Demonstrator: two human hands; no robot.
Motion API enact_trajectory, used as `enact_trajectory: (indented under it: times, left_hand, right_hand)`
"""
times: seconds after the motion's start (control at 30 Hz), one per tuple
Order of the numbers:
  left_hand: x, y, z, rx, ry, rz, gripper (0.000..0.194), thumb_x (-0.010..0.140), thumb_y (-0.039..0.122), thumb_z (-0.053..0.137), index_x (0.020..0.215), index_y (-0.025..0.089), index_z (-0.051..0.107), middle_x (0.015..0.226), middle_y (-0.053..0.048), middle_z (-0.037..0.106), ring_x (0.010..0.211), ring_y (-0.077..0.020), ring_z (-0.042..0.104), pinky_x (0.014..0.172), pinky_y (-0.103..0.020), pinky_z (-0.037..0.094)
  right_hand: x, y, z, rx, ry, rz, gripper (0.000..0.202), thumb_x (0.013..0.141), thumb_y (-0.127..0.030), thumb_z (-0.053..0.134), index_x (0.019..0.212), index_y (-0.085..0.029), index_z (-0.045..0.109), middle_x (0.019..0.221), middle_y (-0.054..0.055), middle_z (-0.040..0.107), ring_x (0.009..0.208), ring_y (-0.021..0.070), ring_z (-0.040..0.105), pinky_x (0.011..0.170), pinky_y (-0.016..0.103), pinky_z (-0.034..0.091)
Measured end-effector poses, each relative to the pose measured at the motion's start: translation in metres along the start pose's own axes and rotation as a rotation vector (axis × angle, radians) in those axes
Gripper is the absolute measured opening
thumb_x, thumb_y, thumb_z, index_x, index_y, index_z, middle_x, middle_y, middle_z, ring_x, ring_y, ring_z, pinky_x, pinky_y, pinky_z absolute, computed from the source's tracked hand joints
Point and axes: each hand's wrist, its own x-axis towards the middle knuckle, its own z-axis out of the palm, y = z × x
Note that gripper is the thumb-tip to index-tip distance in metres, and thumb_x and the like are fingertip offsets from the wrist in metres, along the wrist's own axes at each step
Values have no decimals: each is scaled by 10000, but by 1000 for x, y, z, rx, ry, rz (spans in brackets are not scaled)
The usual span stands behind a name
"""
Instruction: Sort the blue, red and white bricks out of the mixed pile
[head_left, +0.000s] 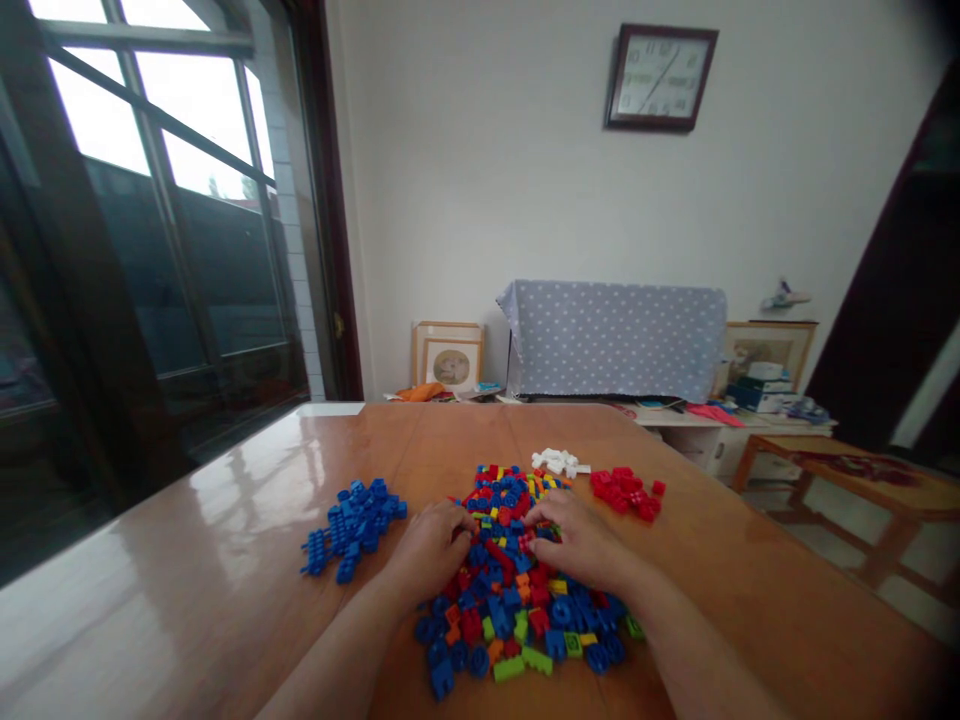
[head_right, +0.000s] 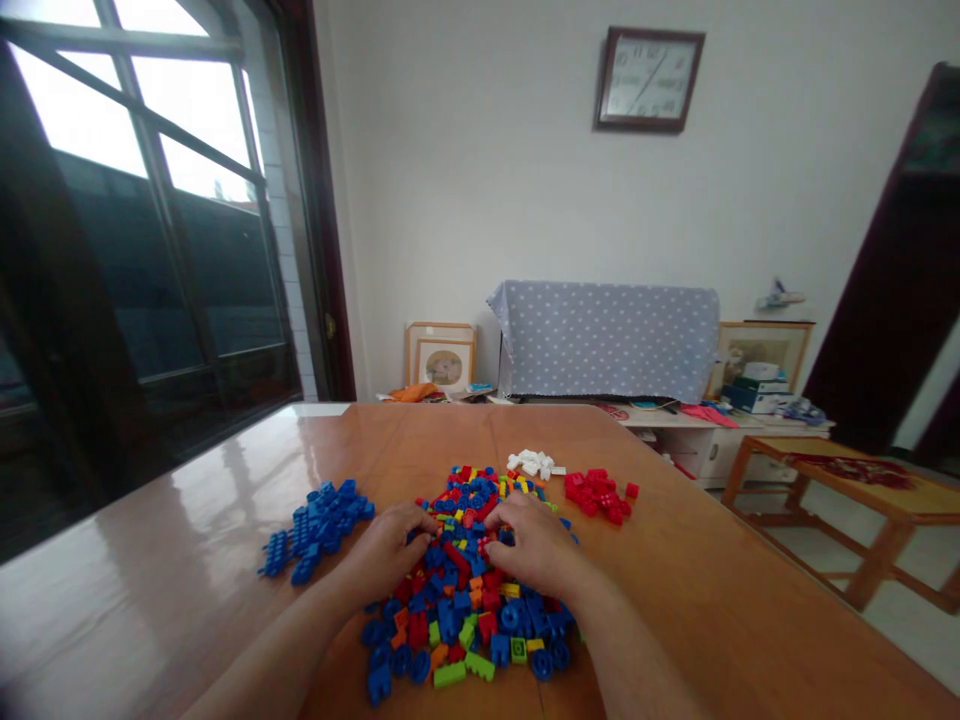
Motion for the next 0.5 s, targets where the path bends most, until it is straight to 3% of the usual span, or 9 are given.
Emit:
enact_trajectory:
  times: [0.23,0.37,0.5]
  left_hand:
    - [-2,14,-3,-19,9,24,158,866,233,545,918,239,694,971,-42,696,977,-220,618,857,-309,442]
    - [-5,21,-2,-57,-2,55,165,865,273,579,972,247,702,1023,-46,703,1014,-233,616,889,-330,446]
    - [-6,25,-3,-69,-14,64,209,868,321,599,1038,257,703,1068,-59,698,1031,-249,608,909,-355,450]
  right_hand:
    - [2,-2,5,-70,-35,-40,130,760,-250,700,888,-236,718,943,36,651,946,210,573,839,312,396]
    - [4,-1,4,13,-6,-23,101,781,-252,668,867,-224,714,926,37,659,904,196,586,790,292,408]
    - [8,29,3,161,139,190,200,814,-324,622,952,-206,706,771,9,652,699,160,575,629,253,398]
